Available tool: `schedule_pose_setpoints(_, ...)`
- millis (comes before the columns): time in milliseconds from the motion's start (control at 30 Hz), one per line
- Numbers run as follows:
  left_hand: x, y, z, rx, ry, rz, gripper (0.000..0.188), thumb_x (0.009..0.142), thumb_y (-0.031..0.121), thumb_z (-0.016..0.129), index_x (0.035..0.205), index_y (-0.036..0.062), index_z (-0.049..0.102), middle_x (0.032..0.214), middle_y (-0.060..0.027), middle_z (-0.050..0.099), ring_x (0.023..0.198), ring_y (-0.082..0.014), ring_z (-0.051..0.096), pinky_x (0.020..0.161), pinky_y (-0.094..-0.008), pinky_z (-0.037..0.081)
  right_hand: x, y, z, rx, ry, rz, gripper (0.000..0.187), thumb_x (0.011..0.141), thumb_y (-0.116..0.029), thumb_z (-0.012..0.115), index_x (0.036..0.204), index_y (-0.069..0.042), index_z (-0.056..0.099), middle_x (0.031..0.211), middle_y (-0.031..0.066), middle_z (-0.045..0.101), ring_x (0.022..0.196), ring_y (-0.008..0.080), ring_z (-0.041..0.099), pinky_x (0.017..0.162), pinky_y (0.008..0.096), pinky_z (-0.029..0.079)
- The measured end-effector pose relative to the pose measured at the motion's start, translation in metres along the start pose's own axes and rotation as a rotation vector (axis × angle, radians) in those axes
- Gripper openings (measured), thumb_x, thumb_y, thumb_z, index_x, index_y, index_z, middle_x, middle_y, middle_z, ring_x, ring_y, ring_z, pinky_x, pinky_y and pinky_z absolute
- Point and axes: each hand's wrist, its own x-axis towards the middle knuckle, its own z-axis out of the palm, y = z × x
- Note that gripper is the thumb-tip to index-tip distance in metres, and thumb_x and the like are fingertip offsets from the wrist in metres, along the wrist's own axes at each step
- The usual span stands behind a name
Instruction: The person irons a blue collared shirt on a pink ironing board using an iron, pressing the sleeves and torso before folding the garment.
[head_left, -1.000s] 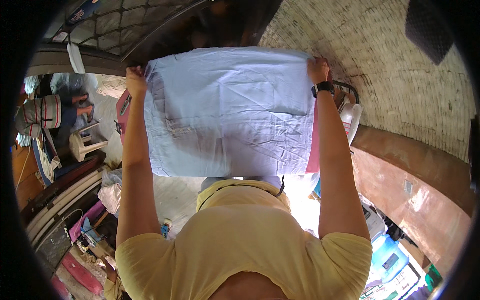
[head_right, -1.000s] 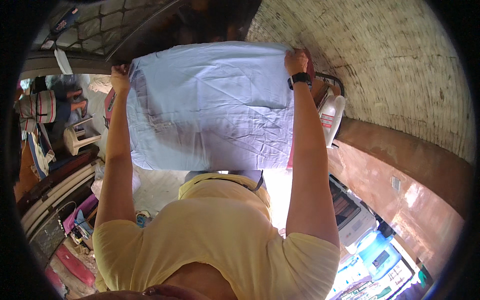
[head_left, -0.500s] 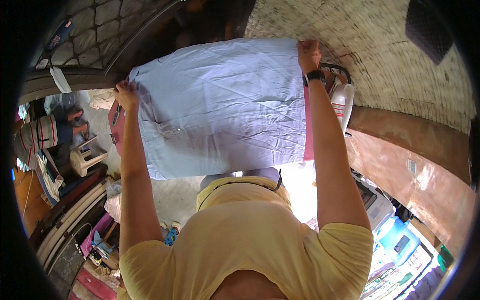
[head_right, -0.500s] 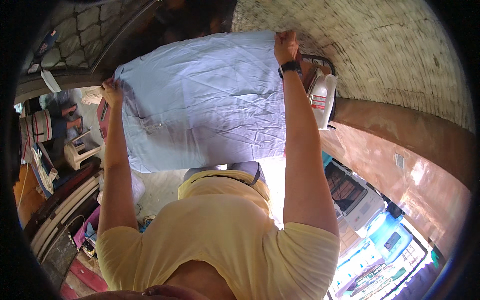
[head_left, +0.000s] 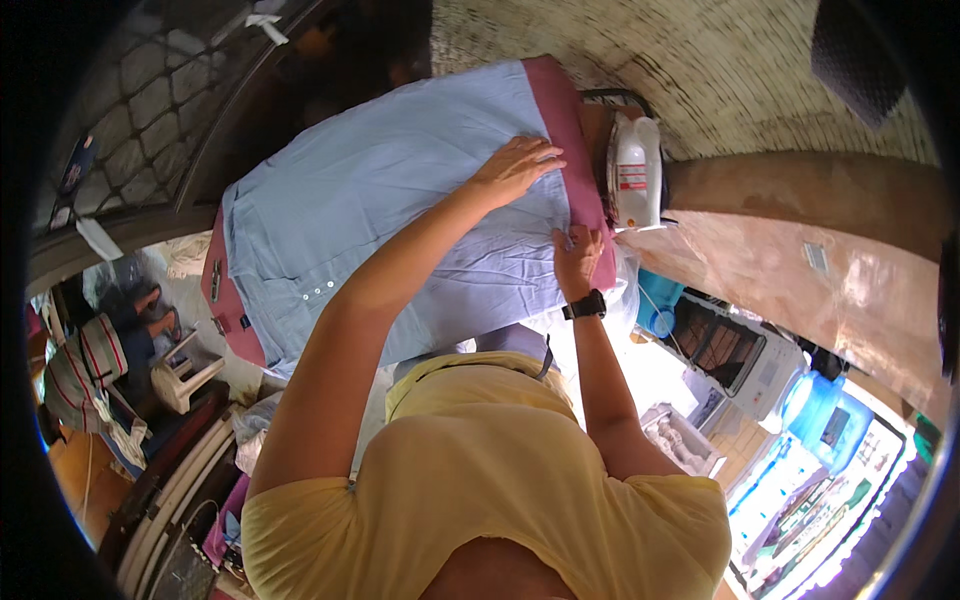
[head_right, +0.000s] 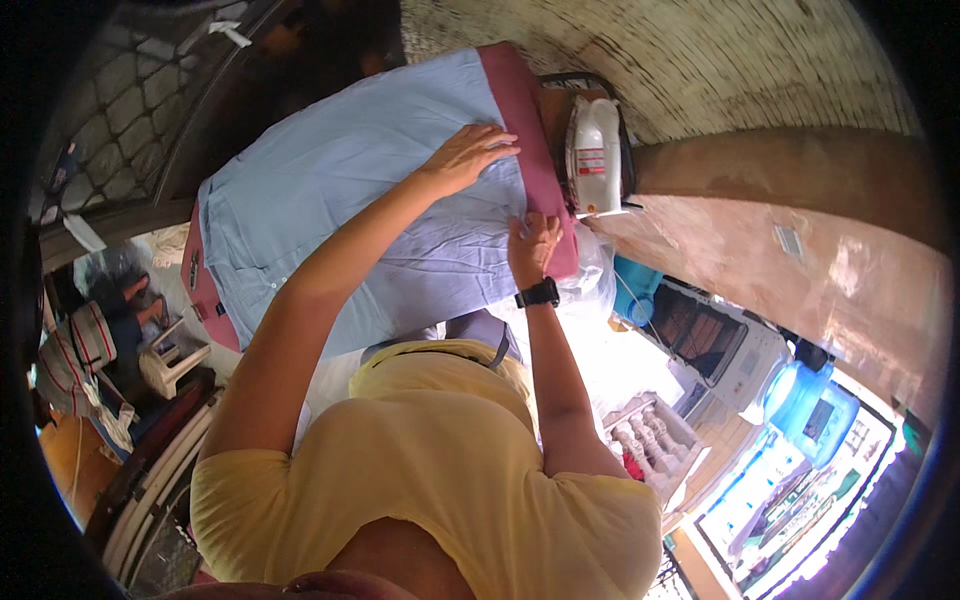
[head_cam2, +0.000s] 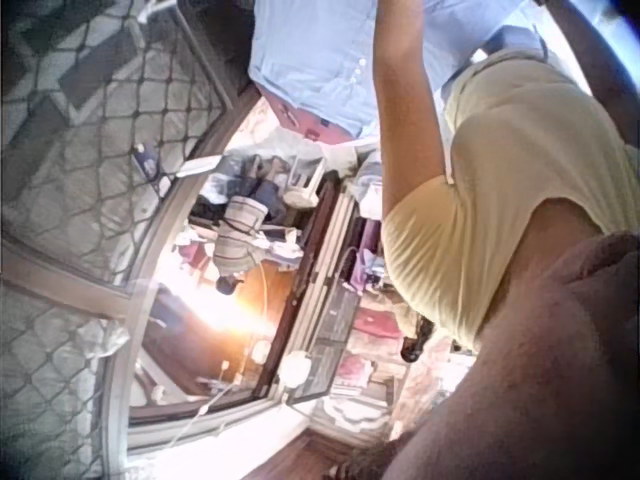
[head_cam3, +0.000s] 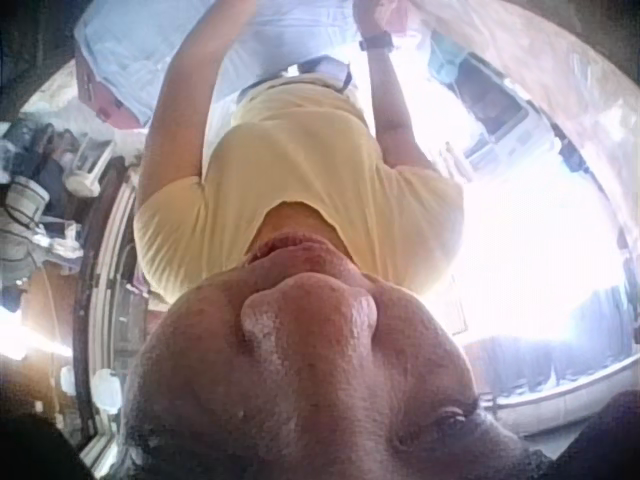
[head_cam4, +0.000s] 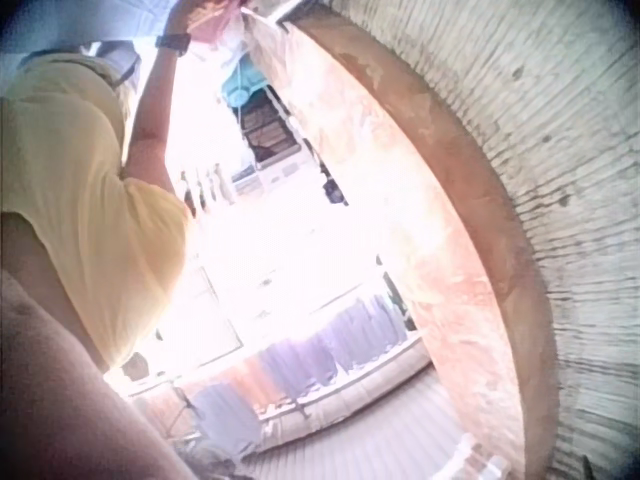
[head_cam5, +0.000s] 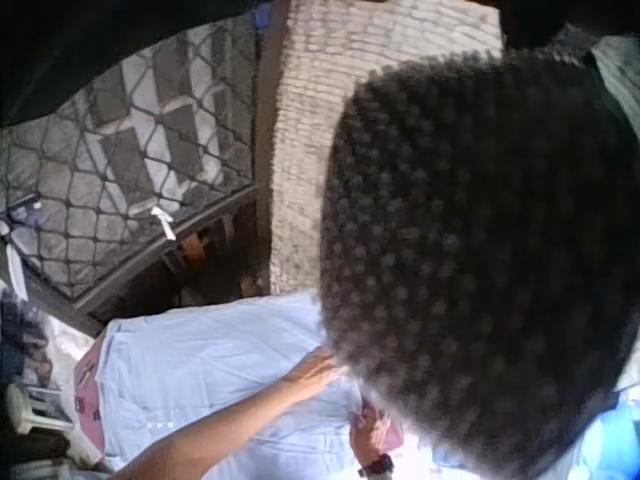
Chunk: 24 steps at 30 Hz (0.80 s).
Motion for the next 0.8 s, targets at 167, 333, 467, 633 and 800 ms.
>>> schedule_pose_setpoints(167, 0.043, 0.002, -0.001, 0.166, -0.366, 0.116, 0.025, 0.076, 0.001, 0.062, 0.100, 0.0106, 0.061, 0.117, -0.0030, 0.052, 0.116, -0.0225, 0.049, 0.103, -0.0424, 0.036, 0.000, -0.005, -0.011, 0.264, -0.085, 0.057, 0.024, 0.078, -0.003, 0.065, 0.098, 0.000, 0.052, 0.087, 0.0174, 0.056, 0.083, 0.0391, 0.054, 0.075, 0.0454, 0.047)
schedule_pose_setpoints(333, 0.047, -0.021, -0.010, 0.132, -0.332, 0.285, 0.018, 0.070, -0.002, 0.062, 0.077, 0.0113, 0.052, 0.089, -0.0021, 0.054, 0.102, -0.0201, 0.054, 0.096, -0.0380, 0.038, -0.019, -0.008, -0.013, 0.203, 0.059, -0.093, 0.036, 0.077, 0.002, 0.063, 0.110, -0.001, 0.048, 0.096, 0.0226, 0.054, 0.087, 0.0431, 0.056, 0.074, 0.0501, 0.046)
schedule_pose_setpoints(467, 0.051, -0.018, -0.018, 0.146, -0.471, 0.272, 0.019, 0.070, -0.003, 0.063, 0.081, 0.0121, 0.058, 0.091, -0.0009, 0.055, 0.100, -0.0190, 0.054, 0.096, -0.0365, 0.038, -0.030, -0.009, -0.021, 0.219, -0.012, -0.044, 0.037, 0.077, 0.004, 0.064, 0.111, 0.000, 0.048, 0.095, 0.0219, 0.055, 0.087, 0.0434, 0.055, 0.074, 0.0492, 0.044)
schedule_pose_setpoints(633, 0.047, -0.015, -0.015, 0.017, -0.466, 0.326, 0.018, 0.070, 0.003, 0.069, 0.086, 0.0123, 0.068, 0.094, 0.0009, 0.058, 0.100, -0.0169, 0.055, 0.095, -0.0345, 0.037, -0.030, -0.018, -0.035, 0.195, -0.049, -0.125, 0.026, 0.079, -0.001, 0.066, 0.103, 0.001, 0.056, 0.093, 0.0215, 0.059, 0.086, 0.0427, 0.057, 0.077, 0.0486, 0.045)
schedule_pose_setpoints(800, 0.051, -0.003, -0.013, 0.095, -0.580, 0.271, 0.014, 0.075, 0.011, 0.071, 0.089, 0.0110, 0.071, 0.095, 0.0005, 0.059, 0.103, -0.0166, 0.055, 0.098, -0.0361, 0.036, -0.042, 0.000, -0.038, 0.042, -0.201, 0.041, 0.022, 0.081, -0.023, 0.072, 0.088, -0.002, 0.065, 0.085, 0.0185, 0.066, 0.083, 0.0418, 0.061, 0.073, 0.0496, 0.047)
